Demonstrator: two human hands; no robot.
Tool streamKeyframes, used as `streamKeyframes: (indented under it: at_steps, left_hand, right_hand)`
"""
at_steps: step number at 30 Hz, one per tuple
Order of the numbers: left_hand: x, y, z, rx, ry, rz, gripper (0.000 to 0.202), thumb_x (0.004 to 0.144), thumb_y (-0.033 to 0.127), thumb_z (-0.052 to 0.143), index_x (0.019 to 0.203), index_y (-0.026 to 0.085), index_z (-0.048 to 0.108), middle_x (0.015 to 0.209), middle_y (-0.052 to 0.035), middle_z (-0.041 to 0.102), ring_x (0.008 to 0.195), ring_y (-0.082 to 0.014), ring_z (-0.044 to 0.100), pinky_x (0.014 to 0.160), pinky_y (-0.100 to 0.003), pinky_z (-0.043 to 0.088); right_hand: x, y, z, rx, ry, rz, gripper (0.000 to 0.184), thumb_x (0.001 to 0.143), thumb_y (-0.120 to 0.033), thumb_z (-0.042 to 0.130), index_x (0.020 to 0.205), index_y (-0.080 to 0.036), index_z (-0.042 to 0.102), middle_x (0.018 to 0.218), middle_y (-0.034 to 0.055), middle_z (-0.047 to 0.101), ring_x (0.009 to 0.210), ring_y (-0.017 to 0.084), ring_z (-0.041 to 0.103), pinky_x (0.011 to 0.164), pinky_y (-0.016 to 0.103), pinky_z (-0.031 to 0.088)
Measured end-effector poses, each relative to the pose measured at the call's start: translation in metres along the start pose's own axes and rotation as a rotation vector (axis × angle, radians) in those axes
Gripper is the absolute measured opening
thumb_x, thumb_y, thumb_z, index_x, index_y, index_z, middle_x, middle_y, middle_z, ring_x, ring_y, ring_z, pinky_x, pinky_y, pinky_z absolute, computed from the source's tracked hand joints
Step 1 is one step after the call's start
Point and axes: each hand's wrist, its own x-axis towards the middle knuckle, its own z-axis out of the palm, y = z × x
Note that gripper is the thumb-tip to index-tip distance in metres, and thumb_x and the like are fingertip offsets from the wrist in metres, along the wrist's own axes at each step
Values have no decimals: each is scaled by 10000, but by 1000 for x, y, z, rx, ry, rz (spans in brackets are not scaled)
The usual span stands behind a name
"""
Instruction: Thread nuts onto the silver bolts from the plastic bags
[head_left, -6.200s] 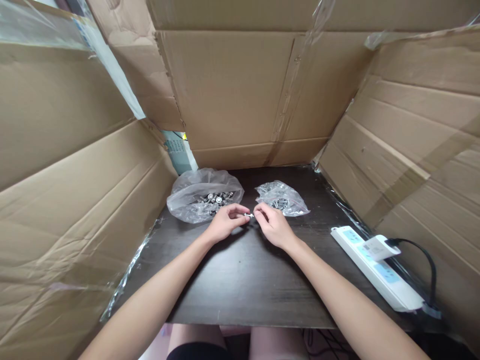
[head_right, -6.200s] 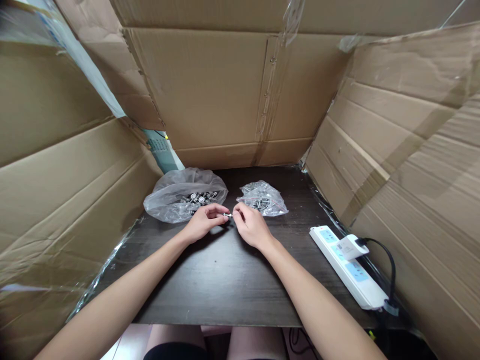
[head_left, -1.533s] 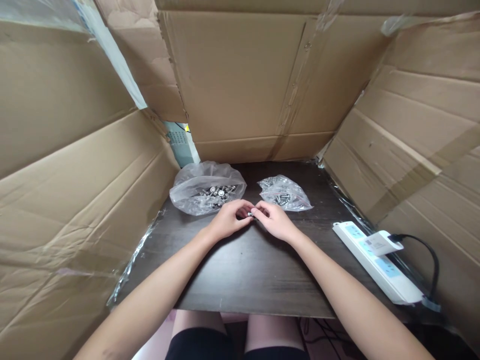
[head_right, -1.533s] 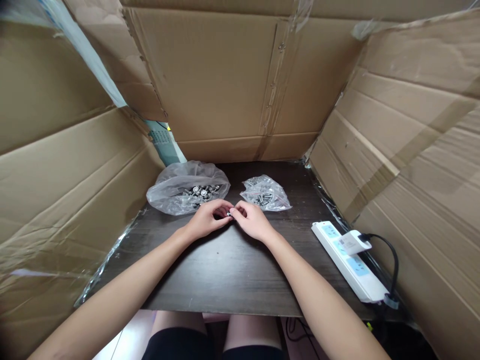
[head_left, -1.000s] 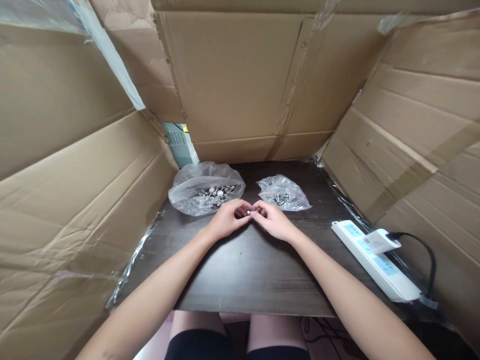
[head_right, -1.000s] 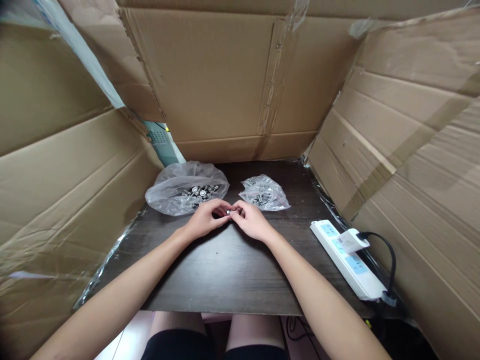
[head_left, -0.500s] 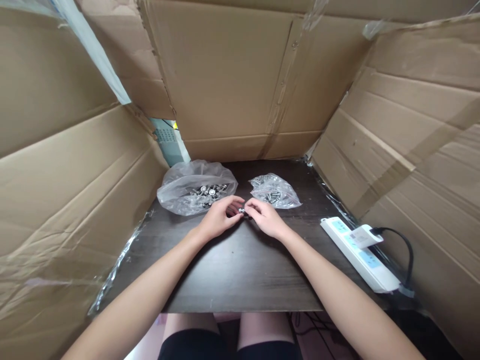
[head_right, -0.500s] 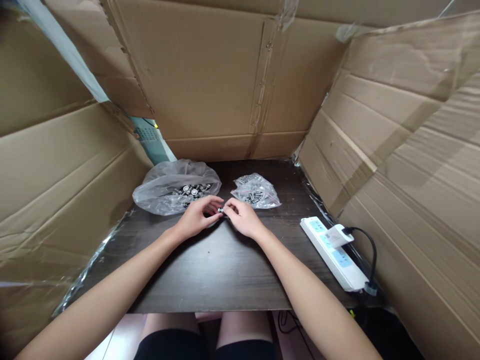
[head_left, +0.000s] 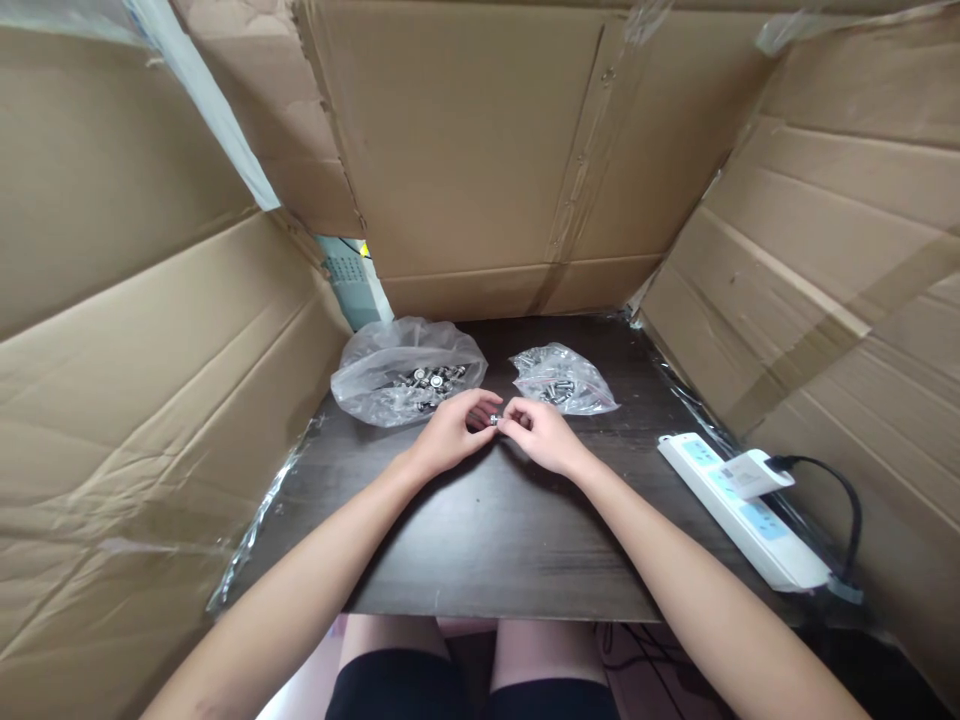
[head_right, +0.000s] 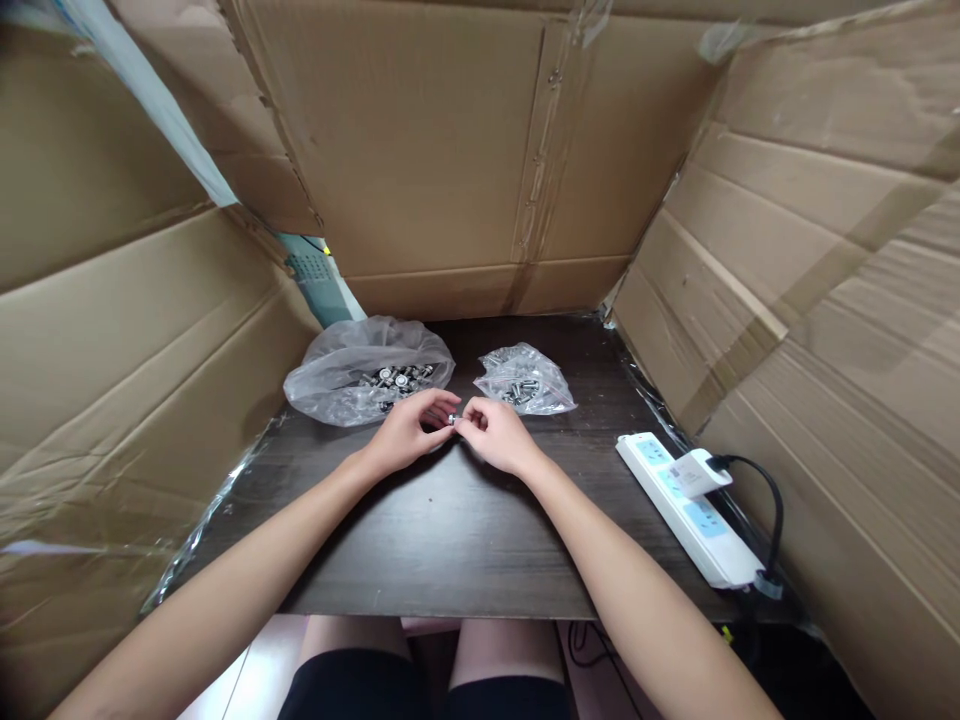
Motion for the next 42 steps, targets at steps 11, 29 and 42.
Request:
streamKeyframes:
  at_steps: [11,29,42]
  left_hand:
    - [0,-2,0,27,-17,10,302,843,186,683,1141,164,644,966,-46,691,819,-140,673,737,-249,573]
    - [-1,-1,1,104,-45,66,338,822,111,644,1156,163,637,947,-28,681,771,-117,643,730,-234,552]
    - [-1,-1,1,118,-43,99,349,833,114,630,1179,153,644,961,-44,671,768,-118,649,717,-235,567]
  right_hand:
    - [0,-1,0,-60,-6,6,299,894,-386,559,663,-197,541,632,0,541,610,147,459,616,285,331]
    - [0,2,3,-161,-20,-86,391,983,-327,442,636,-177,539,642,16,566,631,137,485,637,278,325]
    - [0,-1,2,-167,-55,-38,357,964,-330,474,657,-175,570,634,7,566,608,136,471,610,278,304]
